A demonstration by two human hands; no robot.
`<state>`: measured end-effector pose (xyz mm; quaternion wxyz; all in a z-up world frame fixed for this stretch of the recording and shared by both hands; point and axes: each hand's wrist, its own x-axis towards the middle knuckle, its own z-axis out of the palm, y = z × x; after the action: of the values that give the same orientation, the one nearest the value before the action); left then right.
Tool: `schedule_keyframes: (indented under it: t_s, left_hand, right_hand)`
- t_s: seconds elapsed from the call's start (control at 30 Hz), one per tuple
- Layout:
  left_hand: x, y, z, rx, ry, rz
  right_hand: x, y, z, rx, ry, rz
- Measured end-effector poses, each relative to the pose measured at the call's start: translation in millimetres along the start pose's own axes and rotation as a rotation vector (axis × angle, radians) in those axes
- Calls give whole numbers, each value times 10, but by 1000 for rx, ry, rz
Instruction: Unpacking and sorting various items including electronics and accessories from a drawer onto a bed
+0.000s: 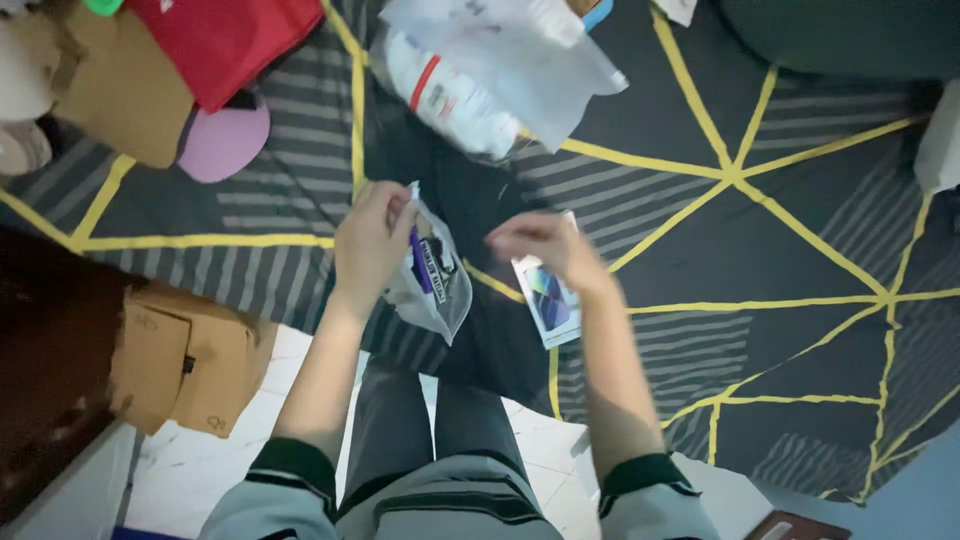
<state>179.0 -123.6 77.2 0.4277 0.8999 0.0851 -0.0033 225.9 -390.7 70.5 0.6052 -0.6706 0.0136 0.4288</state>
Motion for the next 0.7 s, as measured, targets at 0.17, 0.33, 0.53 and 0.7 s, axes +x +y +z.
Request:
schedule_keyframes:
  t_s: [0.17,0.33,0.53,0.7]
  left_hand:
    - [-1,36,76,-40,-1,-66]
    - [-33,24,66,-49,13,-75]
    - [-27,-53,93,-69,11,-143]
    - [10,11,107,-173,15,-262]
  right_hand:
    - [399,81,-1148,411,464,-133]
    - [1113,423,-2010,567,746,-155]
    - [1618,515,-2474,821,741,-159]
    - [1954,659,-2704,789,698,-214]
